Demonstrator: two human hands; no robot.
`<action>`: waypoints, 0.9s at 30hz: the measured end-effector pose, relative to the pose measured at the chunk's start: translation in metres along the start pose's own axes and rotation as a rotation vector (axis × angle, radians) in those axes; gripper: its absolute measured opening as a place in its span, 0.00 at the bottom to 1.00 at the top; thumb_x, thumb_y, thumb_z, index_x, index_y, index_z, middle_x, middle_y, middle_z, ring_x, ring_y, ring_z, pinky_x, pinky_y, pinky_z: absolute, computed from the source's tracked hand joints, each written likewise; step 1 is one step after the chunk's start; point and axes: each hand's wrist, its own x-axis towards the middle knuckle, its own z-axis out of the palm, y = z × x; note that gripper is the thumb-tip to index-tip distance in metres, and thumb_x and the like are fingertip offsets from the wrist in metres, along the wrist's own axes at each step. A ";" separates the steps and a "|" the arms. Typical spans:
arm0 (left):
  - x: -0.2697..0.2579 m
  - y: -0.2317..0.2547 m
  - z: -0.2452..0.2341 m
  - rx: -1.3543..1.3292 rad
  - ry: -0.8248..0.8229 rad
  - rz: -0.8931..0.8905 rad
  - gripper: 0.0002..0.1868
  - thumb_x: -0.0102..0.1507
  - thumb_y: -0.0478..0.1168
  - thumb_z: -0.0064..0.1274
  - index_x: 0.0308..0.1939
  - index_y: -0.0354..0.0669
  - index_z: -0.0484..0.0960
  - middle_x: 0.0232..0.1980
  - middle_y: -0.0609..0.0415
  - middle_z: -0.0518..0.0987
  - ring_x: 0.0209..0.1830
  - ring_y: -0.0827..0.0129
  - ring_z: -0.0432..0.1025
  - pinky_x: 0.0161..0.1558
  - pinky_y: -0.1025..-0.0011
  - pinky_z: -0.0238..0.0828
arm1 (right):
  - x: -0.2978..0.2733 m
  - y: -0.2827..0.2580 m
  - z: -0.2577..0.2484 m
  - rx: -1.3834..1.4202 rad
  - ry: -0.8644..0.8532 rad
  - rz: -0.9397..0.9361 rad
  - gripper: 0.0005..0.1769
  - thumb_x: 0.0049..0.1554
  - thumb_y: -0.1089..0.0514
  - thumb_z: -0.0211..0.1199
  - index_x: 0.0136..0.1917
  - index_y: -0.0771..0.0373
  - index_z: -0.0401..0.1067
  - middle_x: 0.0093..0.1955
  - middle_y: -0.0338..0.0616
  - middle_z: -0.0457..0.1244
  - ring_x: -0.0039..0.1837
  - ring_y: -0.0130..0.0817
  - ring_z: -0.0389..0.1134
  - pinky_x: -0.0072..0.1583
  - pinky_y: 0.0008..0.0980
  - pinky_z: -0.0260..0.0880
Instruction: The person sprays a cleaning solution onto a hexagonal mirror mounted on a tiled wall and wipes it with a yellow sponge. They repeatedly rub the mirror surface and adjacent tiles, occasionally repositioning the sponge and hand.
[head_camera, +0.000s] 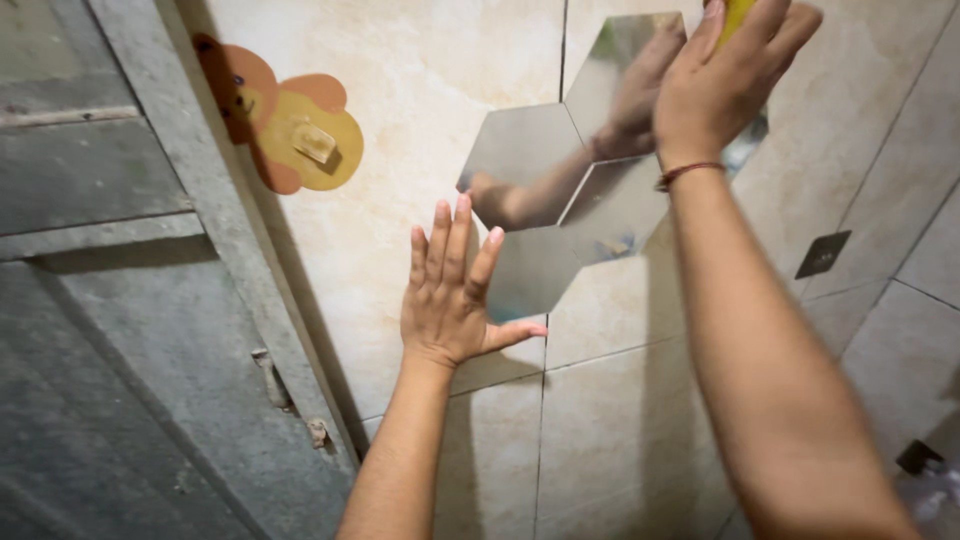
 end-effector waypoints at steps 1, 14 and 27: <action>0.001 0.000 0.000 0.003 0.013 0.003 0.65 0.56 0.89 0.40 0.82 0.52 0.43 0.84 0.35 0.48 0.86 0.45 0.40 0.83 0.49 0.26 | -0.001 -0.013 0.010 -0.024 0.029 0.027 0.22 0.68 0.56 0.56 0.71 0.65 0.60 0.64 0.57 0.55 0.68 0.53 0.62 0.68 0.46 0.65; -0.004 0.001 0.000 -0.036 0.043 -0.004 0.70 0.51 0.91 0.45 0.82 0.55 0.43 0.84 0.37 0.46 0.87 0.46 0.39 0.84 0.49 0.24 | 0.010 -0.013 -0.024 -0.141 -0.322 -0.517 0.19 0.69 0.58 0.58 0.72 0.61 0.64 0.68 0.56 0.57 0.67 0.56 0.64 0.66 0.50 0.68; -0.006 -0.001 0.004 -0.028 0.046 0.017 0.72 0.49 0.94 0.42 0.82 0.54 0.44 0.85 0.38 0.46 0.87 0.47 0.35 0.83 0.46 0.21 | -0.123 -0.101 -0.051 0.175 -0.413 -0.769 0.22 0.61 0.54 0.67 0.68 0.52 0.71 0.63 0.51 0.61 0.60 0.47 0.66 0.55 0.42 0.70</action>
